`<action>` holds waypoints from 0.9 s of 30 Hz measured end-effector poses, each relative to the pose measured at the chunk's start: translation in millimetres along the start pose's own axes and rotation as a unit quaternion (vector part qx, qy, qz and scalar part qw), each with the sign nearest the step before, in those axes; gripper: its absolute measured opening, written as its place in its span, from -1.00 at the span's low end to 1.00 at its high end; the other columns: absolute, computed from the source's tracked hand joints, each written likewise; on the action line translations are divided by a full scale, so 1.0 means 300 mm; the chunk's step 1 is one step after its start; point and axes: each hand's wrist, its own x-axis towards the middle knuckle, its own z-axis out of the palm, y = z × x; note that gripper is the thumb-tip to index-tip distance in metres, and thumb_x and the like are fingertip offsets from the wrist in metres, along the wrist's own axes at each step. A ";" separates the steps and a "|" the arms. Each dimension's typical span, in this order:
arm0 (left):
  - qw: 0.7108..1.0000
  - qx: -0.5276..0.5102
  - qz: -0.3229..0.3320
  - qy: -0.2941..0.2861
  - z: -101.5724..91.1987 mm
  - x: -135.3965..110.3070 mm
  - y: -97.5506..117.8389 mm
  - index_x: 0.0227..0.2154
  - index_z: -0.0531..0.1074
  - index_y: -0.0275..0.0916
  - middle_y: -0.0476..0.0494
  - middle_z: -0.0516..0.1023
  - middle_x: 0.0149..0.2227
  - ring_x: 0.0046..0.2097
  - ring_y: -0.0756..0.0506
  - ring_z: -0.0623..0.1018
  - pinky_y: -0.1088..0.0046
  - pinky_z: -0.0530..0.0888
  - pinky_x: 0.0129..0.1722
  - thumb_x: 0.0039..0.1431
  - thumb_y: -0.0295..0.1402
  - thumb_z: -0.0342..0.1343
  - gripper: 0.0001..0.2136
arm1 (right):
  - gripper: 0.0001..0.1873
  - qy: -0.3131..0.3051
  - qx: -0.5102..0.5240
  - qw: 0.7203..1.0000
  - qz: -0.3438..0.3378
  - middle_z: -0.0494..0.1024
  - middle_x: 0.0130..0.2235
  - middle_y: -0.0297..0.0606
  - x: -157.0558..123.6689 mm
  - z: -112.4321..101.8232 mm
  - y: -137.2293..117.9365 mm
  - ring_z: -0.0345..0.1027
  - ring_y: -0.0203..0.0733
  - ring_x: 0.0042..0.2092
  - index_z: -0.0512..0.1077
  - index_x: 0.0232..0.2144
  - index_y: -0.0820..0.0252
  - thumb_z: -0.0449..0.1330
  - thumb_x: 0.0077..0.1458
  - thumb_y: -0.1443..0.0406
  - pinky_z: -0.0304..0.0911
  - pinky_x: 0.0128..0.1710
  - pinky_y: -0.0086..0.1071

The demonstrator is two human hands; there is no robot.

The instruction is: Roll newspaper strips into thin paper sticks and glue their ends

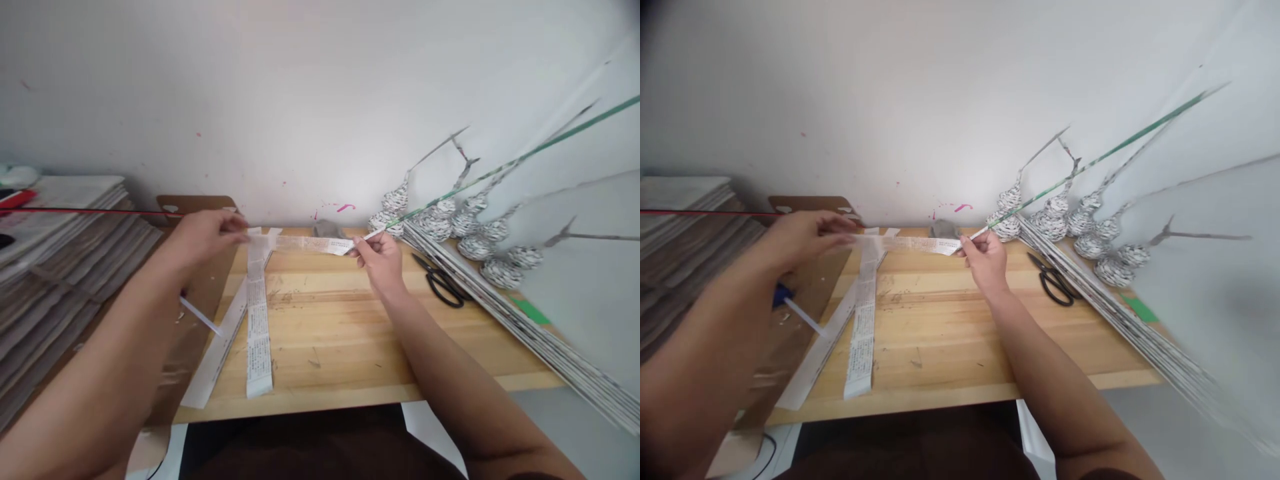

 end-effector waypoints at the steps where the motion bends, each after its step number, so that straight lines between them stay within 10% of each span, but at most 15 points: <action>1: 0.995 0.048 0.033 0.079 -0.004 0.003 0.007 -0.36 0.52 -0.20 0.06 0.50 -0.40 -0.20 -0.09 0.45 0.58 0.31 -0.33 -0.15 -0.44 0.31 -0.79 | -0.68 0.010 0.013 1.000 0.005 0.49 -0.57 -0.41 -0.005 0.011 0.013 0.31 -0.37 -0.59 0.24 -0.46 0.15 0.32 -0.08 0.16 0.16 -0.64 -0.51; 4: 0.979 0.055 0.092 0.172 0.087 -0.036 0.050 -0.31 0.52 -0.14 0.01 0.50 -0.25 0.00 -0.19 0.39 0.50 0.36 -0.25 0.05 -0.30 0.20 -0.87 | -0.66 0.028 0.057 0.997 0.034 0.50 -0.54 -0.39 -0.026 0.048 0.047 0.42 -0.31 -0.51 0.24 -0.45 0.16 0.33 -0.09 0.16 0.29 -0.56 -0.49; 9: 0.954 -0.230 -0.102 -0.162 0.422 -0.153 0.112 -0.47 0.55 -0.30 -0.14 0.54 -0.45 -0.43 -0.02 0.48 0.50 0.44 -0.46 0.08 -0.32 0.20 -0.86 | -0.66 0.042 0.099 0.993 0.041 0.48 -0.51 -0.40 -0.057 0.081 0.063 0.43 -0.31 -0.48 0.27 -0.42 0.17 0.35 -0.11 0.16 0.31 -0.53 -0.48; 13: 0.796 -0.541 -0.257 -0.086 0.585 -0.176 0.100 -0.43 0.52 -0.36 -0.13 0.56 -0.40 -0.42 0.09 0.51 0.62 0.48 -0.36 -0.05 -0.59 0.28 -0.90 | -0.68 0.029 0.105 0.994 0.033 0.45 -0.53 -0.43 -0.083 0.095 0.052 0.32 -0.37 -0.53 0.29 -0.42 0.16 0.34 -0.09 0.16 0.24 -0.56 -0.49; 17: 0.754 -0.608 -0.247 -0.034 0.608 -0.166 0.085 -0.45 0.51 -0.35 -0.09 0.57 -0.40 -0.39 0.10 0.53 0.69 0.47 -0.38 -0.05 -0.56 0.30 -0.90 | -0.70 0.008 0.106 0.993 0.047 0.44 -0.49 -0.42 -0.113 0.117 0.050 0.30 -0.37 -0.50 0.30 -0.42 0.16 0.33 -0.09 0.17 0.25 -0.50 -0.46; 27: 0.751 -0.615 -0.239 0.018 0.563 -0.178 0.054 -0.43 0.52 -0.38 -0.02 0.51 -0.51 -0.49 0.13 0.46 0.70 0.43 -0.47 -0.01 -0.47 0.29 -0.91 | -0.74 -0.035 0.118 0.988 0.088 0.44 -0.45 -0.41 -0.150 0.141 0.061 0.28 -0.36 -0.46 0.33 -0.45 0.16 0.35 -0.12 0.22 0.24 -0.42 -0.43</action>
